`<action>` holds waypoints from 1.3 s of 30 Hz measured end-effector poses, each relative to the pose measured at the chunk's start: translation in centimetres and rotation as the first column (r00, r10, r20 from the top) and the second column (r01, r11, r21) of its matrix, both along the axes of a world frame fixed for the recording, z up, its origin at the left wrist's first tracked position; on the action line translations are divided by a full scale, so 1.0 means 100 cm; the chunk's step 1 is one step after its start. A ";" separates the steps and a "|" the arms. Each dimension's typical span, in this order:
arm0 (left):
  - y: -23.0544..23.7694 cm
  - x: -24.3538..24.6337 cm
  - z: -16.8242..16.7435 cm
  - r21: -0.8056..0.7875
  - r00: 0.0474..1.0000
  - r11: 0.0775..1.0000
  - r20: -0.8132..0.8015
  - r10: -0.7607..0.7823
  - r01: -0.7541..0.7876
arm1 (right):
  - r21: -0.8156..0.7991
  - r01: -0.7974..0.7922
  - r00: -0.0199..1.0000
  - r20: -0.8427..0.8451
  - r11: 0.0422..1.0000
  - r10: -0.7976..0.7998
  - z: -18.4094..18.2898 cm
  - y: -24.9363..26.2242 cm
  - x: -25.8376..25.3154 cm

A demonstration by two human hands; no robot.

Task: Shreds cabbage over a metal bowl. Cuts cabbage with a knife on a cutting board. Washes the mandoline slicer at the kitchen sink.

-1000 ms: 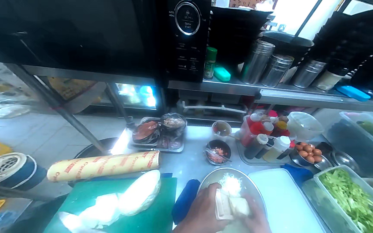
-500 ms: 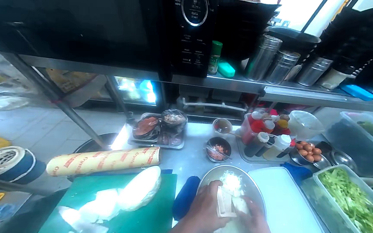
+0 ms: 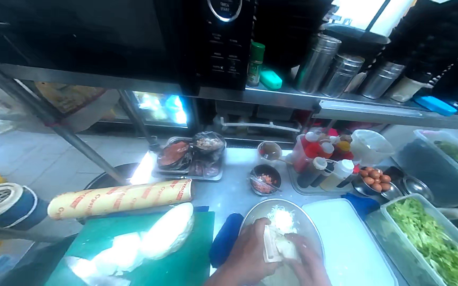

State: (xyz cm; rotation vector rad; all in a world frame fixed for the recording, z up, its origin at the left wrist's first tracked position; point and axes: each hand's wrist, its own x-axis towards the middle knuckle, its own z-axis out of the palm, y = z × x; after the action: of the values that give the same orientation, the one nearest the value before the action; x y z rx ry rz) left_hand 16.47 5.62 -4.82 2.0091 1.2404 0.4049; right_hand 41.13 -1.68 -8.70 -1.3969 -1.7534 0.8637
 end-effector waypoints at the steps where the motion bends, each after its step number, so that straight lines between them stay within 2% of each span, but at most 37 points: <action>1: 0.001 0.000 0.000 -0.001 1.000 1.000 -0.005 0.000 0.000 | -0.005 0.026 0.999 0.018 1.000 -0.026 -0.009 0.001 0.003; 4: 0.000 -0.004 -0.001 0.011 1.000 1.000 -0.016 0.000 0.000 | -0.119 0.113 0.984 0.148 0.986 -0.095 -0.053 -0.001 0.029; 6: 0.001 -0.002 -0.001 0.021 1.000 1.000 -0.009 0.009 -0.009 | -0.111 0.074 0.991 0.120 0.991 -0.061 -0.037 0.003 0.023; 8: 0.000 0.000 -0.001 0.005 1.000 1.000 -0.020 0.009 -0.009 | -0.043 0.019 1.000 0.013 0.999 -0.018 -0.008 0.003 0.004; 9: 0.000 0.001 0.001 -0.007 1.000 1.000 -0.031 0.001 -0.002 | -0.028 0.021 1.000 -0.015 0.999 -0.022 -0.005 0.003 0.000; 13: 0.006 -0.003 0.001 0.006 0.999 1.000 -0.037 -0.011 0.011 | -0.160 0.120 0.990 0.095 0.980 -0.105 -0.051 0.007 0.028; 17: 0.009 0.003 0.006 0.010 0.999 1.000 -0.034 -0.028 0.029 | -0.026 0.014 0.999 -0.042 1.000 -0.015 -0.002 0.008 0.003; 19: 0.010 0.004 0.010 0.015 0.998 0.999 -0.047 -0.042 0.043 | -0.031 0.051 0.998 -0.042 0.998 -0.052 -0.013 0.008 0.007; 21: 0.013 0.003 0.010 0.036 0.998 0.998 -0.046 -0.048 0.049 | -0.109 0.121 0.992 0.060 0.987 -0.115 -0.043 0.006 0.024; 22: 0.012 0.004 0.010 0.041 0.998 0.998 -0.042 -0.052 0.054 | -0.127 0.129 0.989 0.084 0.983 -0.119 -0.046 0.005 0.027; 26: 0.012 0.008 0.013 0.042 0.997 0.997 -0.058 -0.059 0.062 | -0.013 0.050 0.995 -0.082 0.999 -0.051 0.003 0.007 -0.002; 27: 0.011 0.008 0.014 0.038 0.996 0.997 -0.059 -0.064 0.066 | -0.004 0.059 0.993 -0.098 0.998 -0.059 -0.001 0.007 -0.002; 30: 0.013 0.004 0.010 0.069 0.998 0.996 -0.033 -0.061 0.063 | -0.103 0.131 0.990 0.057 0.986 -0.126 -0.047 0.007 0.024; 31: 0.012 0.003 0.009 0.072 0.998 0.996 -0.029 -0.059 0.061 | -0.123 0.126 0.990 0.072 0.984 -0.118 -0.047 0.006 0.026; 34: 0.009 0.003 0.006 0.069 0.999 0.996 -0.025 -0.047 0.049 | -0.045 0.047 0.997 -0.062 0.998 -0.050 -0.003 0.006 0.000; 35: 0.007 0.003 0.006 0.059 0.999 0.997 -0.028 -0.047 0.049 | -0.019 0.038 0.995 -0.092 0.999 -0.040 0.001 0.005 -0.005; 36: 0.008 0.002 0.006 0.052 0.999 0.998 -0.030 -0.044 0.046 | -0.016 0.052 0.995 -0.080 0.999 -0.053 -0.007 0.006 -0.003; 39: 0.011 -0.003 0.006 0.041 0.998 0.998 -0.039 -0.041 0.043 | -0.115 0.125 0.989 0.094 0.985 -0.115 -0.051 0.007 0.026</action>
State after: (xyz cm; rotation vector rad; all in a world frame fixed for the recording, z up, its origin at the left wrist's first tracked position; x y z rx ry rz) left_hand 16.18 6.71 -4.23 2.0836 1.2196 0.3768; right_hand 43.77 -1.00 -13.75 -1.6239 -1.6852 0.8669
